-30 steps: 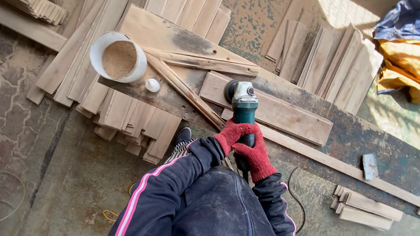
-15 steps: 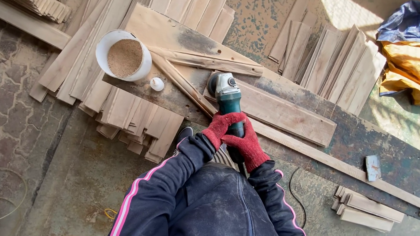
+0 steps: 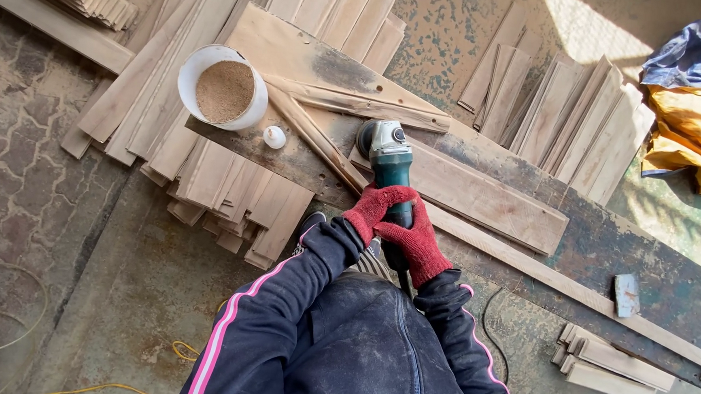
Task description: The recorder uses an angle grinder with a sanding disc to sand the surface of wooden planks on a workbench.
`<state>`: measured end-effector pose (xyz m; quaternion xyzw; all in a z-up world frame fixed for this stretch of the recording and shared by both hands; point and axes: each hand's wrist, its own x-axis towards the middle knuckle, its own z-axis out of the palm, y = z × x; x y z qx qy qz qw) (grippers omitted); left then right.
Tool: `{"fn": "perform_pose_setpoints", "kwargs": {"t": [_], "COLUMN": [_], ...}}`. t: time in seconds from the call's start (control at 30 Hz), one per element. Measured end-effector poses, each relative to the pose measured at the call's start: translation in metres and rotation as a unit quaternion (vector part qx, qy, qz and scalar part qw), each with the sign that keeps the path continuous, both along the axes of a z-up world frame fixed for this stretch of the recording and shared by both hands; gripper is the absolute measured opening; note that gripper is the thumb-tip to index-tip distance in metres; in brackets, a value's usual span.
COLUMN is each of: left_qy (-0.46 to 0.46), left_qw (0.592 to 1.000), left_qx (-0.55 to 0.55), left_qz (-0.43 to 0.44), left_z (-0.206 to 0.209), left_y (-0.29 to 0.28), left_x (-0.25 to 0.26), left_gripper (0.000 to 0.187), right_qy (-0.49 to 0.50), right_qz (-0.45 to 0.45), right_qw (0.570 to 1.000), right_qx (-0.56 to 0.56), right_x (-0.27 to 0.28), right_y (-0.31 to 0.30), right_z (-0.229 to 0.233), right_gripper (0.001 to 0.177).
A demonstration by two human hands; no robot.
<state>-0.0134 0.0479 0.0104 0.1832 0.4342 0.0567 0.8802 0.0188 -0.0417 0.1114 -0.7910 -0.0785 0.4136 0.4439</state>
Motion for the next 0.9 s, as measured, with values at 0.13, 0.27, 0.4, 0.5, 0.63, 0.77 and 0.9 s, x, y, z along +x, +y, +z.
{"fn": "perform_pose_setpoints", "kwargs": {"t": [0.13,0.27,0.4,0.5,0.63,0.77,0.9], "left_qy": [-0.021,-0.043,-0.049,-0.058,-0.060,-0.044,-0.019], "left_qw": [0.999,0.997,0.993,0.991,0.985,0.994,0.999], "left_qx": [-0.035,-0.010,0.006,0.011,0.032,0.020,0.009], "left_qz": [-0.008,-0.062,-0.105,-0.124,-0.157,-0.101,-0.028], "left_z": [-0.032,-0.009,0.000,-0.022,-0.022,0.004,-0.004], "left_y": [-0.029,-0.056,-0.084,-0.105,-0.102,-0.080,-0.058], "left_x": [0.027,0.044,0.064,0.082,0.086,0.059,0.031], "left_gripper": [0.058,0.059,0.066,0.057,0.056,0.059,0.058], "right_qy": [-0.003,0.013,0.001,0.025,0.032,0.005,0.018], "right_qz": [-0.033,-0.105,-0.158,-0.214,-0.224,-0.155,-0.113], "right_qw": [0.999,0.993,0.987,0.975,0.971,0.987,0.991], "right_qx": [-0.006,0.043,0.027,0.058,0.082,0.051,0.063], "right_x": [0.015,0.033,0.036,0.039,0.039,0.035,0.021], "right_y": [-0.036,-0.075,-0.099,-0.119,-0.114,-0.101,-0.075], "right_z": [-0.015,-0.028,-0.029,-0.031,-0.025,-0.032,-0.025], "right_gripper": [0.099,0.081,0.085,0.074,0.068,0.078,0.083]}}
